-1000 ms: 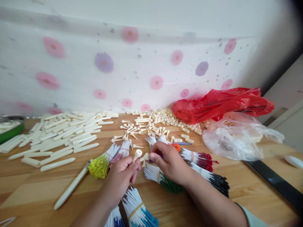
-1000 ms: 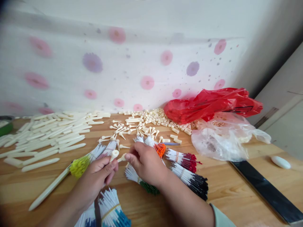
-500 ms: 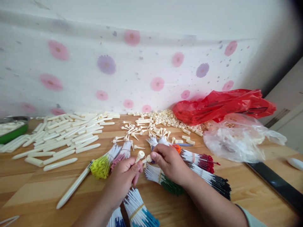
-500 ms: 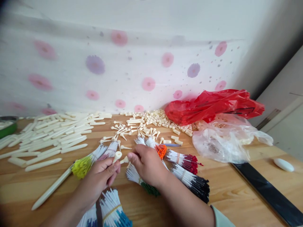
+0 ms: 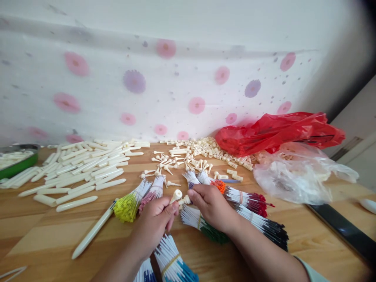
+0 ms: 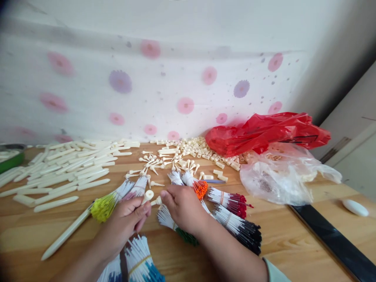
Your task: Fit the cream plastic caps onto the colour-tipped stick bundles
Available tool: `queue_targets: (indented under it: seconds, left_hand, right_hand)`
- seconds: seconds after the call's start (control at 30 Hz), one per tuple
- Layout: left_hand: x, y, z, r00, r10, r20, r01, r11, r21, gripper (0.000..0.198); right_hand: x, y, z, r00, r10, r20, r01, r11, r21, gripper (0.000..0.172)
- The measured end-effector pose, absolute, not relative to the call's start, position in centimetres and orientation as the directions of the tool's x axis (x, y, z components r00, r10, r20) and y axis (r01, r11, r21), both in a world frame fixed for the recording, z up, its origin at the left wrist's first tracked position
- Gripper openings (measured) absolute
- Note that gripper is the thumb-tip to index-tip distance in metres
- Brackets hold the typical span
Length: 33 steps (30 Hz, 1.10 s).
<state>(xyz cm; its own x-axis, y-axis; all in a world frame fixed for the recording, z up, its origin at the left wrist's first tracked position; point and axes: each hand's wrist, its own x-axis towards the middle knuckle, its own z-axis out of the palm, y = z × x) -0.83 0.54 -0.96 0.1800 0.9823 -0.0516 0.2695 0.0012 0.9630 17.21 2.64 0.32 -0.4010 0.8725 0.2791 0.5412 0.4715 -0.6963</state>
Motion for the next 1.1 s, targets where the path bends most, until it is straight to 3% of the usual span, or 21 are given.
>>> queue_targets:
  seconds: [0.2, 0.33, 0.5, 0.6, 0.7, 0.8, 0.93, 1.1]
  left_hand:
    - [-0.8, 0.6, -0.8, 0.148, 0.988, -0.051, 0.273, 0.009, 0.962, 0.036]
    - [-0.9, 0.7, -1.0, 0.163, 0.986, -0.023, 0.334, -0.033, 0.942, 0.036]
    - [-0.9, 0.5, -1.1, 0.186, 0.977, 0.103, 0.442, -0.176, 0.880, 0.041]
    - [-1.1, 0.6, -1.0, 0.146, 0.985, 0.091, 0.421, -0.145, 0.895, 0.040]
    - [-1.5, 1.1, -1.1, -0.033, 0.999, 0.043, 0.235, -0.034, 0.971, 0.034]
    - [-1.6, 1.4, -1.0, -0.071, 0.990, -0.118, -0.121, 0.108, 0.987, 0.029]
    - [-1.0, 1.2, -0.4, 0.039, 0.951, -0.307, -0.539, 0.279, 0.795, 0.021]
    - [0.2, 0.4, 0.3, 0.071, 0.938, -0.338, -0.716, 0.284, 0.638, 0.026]
  right_hand:
    - [17.0, 2.6, 0.4, -0.396, 0.841, 0.368, 0.499, 0.534, -0.683, 0.019]
    - [16.7, 2.6, 0.4, -0.375, 0.886, 0.273, 0.545, 0.448, -0.708, 0.027]
    - [16.9, 2.7, 0.2, -0.394, 0.905, 0.161, 0.475, 0.351, -0.807, 0.031]
    - [17.1, 3.4, 0.0, -0.395, 0.908, 0.142, 0.460, 0.329, -0.825, 0.033]
    - [17.3, 4.4, -0.3, -0.209, 0.960, 0.186, 0.507, 0.269, -0.819, 0.033]
    - [17.3, 4.8, -0.3, -0.086, 0.951, 0.297, 0.507, 0.299, -0.809, 0.030]
    - [16.6, 3.1, 0.3, -0.309, 0.820, 0.482, 0.465, 0.572, -0.676, 0.027]
    - [14.4, 0.8, 0.8, -0.523, 0.658, 0.542, 0.411, 0.751, -0.516, 0.017]
